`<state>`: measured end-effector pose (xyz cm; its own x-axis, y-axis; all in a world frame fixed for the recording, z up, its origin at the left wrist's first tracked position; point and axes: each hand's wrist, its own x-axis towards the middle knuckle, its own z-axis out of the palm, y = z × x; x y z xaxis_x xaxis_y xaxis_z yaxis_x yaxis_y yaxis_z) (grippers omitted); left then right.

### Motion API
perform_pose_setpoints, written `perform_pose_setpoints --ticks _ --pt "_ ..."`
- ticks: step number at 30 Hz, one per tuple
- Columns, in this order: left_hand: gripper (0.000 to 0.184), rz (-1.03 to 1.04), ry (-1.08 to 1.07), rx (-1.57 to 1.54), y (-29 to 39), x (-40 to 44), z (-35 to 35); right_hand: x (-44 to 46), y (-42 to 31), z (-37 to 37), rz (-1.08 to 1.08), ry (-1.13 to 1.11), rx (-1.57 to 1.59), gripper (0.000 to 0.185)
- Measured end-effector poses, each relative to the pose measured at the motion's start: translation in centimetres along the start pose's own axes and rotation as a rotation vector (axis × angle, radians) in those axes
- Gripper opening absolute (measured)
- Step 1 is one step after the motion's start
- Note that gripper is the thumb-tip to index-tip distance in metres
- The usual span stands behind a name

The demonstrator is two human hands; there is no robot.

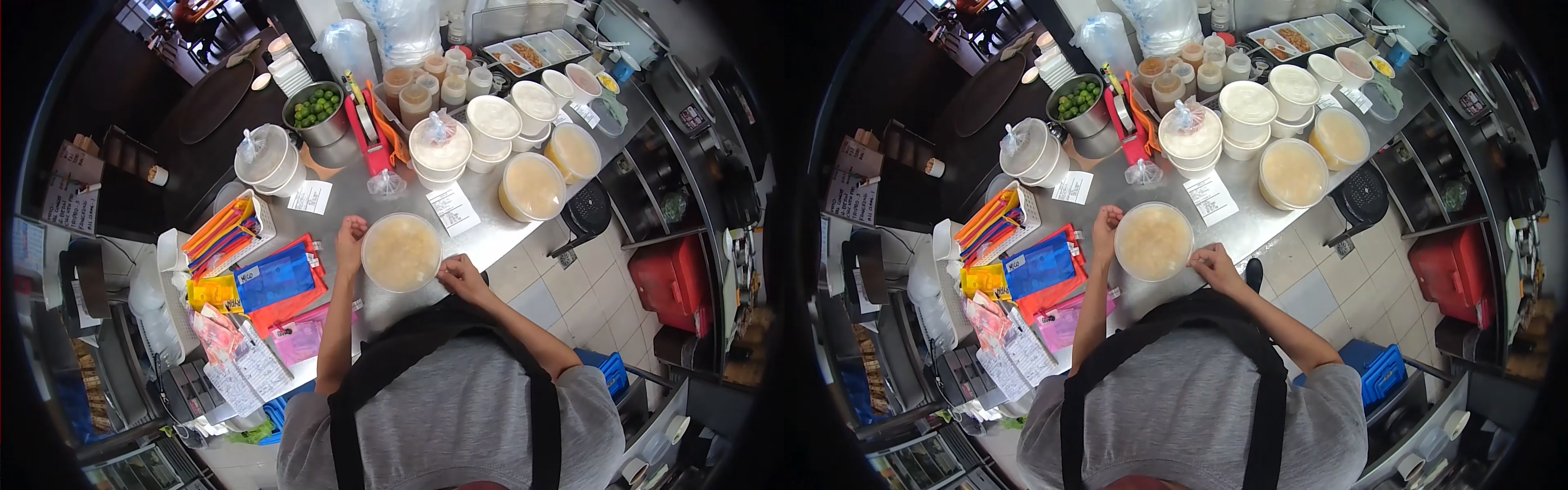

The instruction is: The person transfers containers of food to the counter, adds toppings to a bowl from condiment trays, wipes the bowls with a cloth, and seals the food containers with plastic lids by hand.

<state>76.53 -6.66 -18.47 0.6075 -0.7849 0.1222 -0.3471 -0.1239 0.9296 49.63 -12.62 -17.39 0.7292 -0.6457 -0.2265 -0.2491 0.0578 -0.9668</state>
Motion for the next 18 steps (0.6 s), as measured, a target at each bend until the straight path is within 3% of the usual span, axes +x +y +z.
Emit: perform_pose_setpoints --ticks 2,5,8,9,10,12,14,18 --pt "0.024 -0.178 -0.04 -0.239 0.4 -0.6 -0.3 -0.4 -2.0 -0.8 0.177 -0.083 0.146 0.01" --pt "0.05 -0.384 -0.133 -0.334 3.3 -2.7 -0.6 -0.4 -1.5 -0.4 -0.144 -0.115 0.013 0.011" --pt "0.064 -0.444 -0.233 -0.171 4.9 -3.3 -1.3 1.3 -1.3 -1.4 -0.306 0.102 -0.424 0.012" --pt "0.066 -0.443 -0.253 -0.092 5.0 -3.3 -2.0 2.1 -1.5 -1.6 -0.262 0.273 -0.379 0.015" --pt "0.065 -0.434 -0.179 -0.138 5.1 -3.3 -2.1 3.1 -3.2 -1.7 -0.122 0.343 -0.228 0.017" --pt "0.063 -0.411 -0.043 -0.229 5.8 -3.7 -0.5 5.4 -4.6 -0.7 -0.436 0.481 -0.175 0.022" --pt "0.054 -0.419 0.035 -0.299 8.5 -4.1 0.7 6.4 -5.7 1.0 -0.355 0.338 -0.159 0.025" --pt "0.045 -0.359 0.076 -0.376 4.8 -4.6 1.5 7.1 -7.7 1.2 -0.079 0.127 -0.34 0.03"
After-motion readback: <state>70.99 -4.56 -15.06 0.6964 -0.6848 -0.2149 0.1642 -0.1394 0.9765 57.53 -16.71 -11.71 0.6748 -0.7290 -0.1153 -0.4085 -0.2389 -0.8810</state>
